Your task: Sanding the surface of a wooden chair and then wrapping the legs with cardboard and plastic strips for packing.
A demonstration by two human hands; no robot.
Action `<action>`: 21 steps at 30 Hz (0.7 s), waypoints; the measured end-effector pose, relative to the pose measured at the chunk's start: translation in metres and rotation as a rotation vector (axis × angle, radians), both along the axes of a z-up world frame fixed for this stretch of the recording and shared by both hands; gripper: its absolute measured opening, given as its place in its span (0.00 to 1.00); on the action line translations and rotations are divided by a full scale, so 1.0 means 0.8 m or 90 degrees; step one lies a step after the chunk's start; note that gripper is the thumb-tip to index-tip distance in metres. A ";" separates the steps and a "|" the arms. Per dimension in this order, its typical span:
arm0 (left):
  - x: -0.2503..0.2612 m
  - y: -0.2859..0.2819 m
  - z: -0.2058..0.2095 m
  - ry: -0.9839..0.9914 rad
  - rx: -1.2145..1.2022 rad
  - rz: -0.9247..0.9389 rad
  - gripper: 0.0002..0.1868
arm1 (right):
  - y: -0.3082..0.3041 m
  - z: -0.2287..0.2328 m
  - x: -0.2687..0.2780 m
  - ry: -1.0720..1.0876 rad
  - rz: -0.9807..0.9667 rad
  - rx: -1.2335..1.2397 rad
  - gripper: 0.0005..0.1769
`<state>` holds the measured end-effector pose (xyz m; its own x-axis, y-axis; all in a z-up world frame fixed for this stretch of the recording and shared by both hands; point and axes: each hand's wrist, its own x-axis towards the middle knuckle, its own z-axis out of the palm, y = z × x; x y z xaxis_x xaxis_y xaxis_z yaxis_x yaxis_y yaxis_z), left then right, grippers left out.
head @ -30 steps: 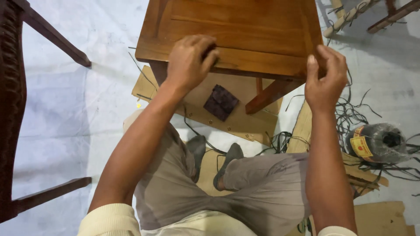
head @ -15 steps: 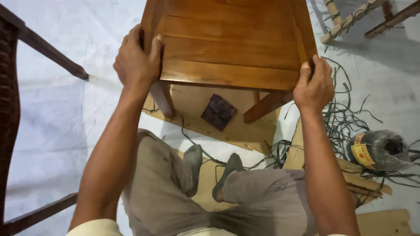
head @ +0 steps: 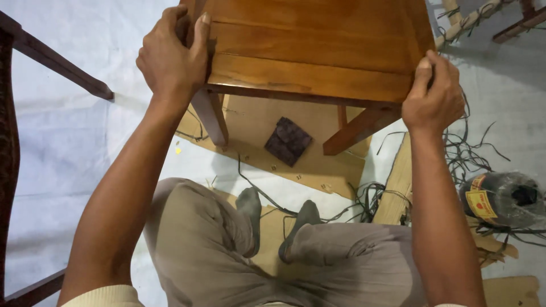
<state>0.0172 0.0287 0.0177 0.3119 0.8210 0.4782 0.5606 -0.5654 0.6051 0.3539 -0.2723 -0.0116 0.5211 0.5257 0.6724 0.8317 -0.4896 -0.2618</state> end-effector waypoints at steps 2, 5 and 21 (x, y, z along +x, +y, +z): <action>0.002 0.004 -0.003 -0.034 0.061 -0.030 0.23 | 0.000 -0.002 0.006 -0.017 0.009 0.009 0.16; 0.002 0.001 -0.001 -0.042 0.038 -0.019 0.22 | 0.004 -0.001 0.005 -0.012 0.020 0.014 0.17; 0.008 0.002 -0.017 -0.046 0.027 0.004 0.18 | 0.011 -0.026 0.009 -0.016 0.032 0.026 0.17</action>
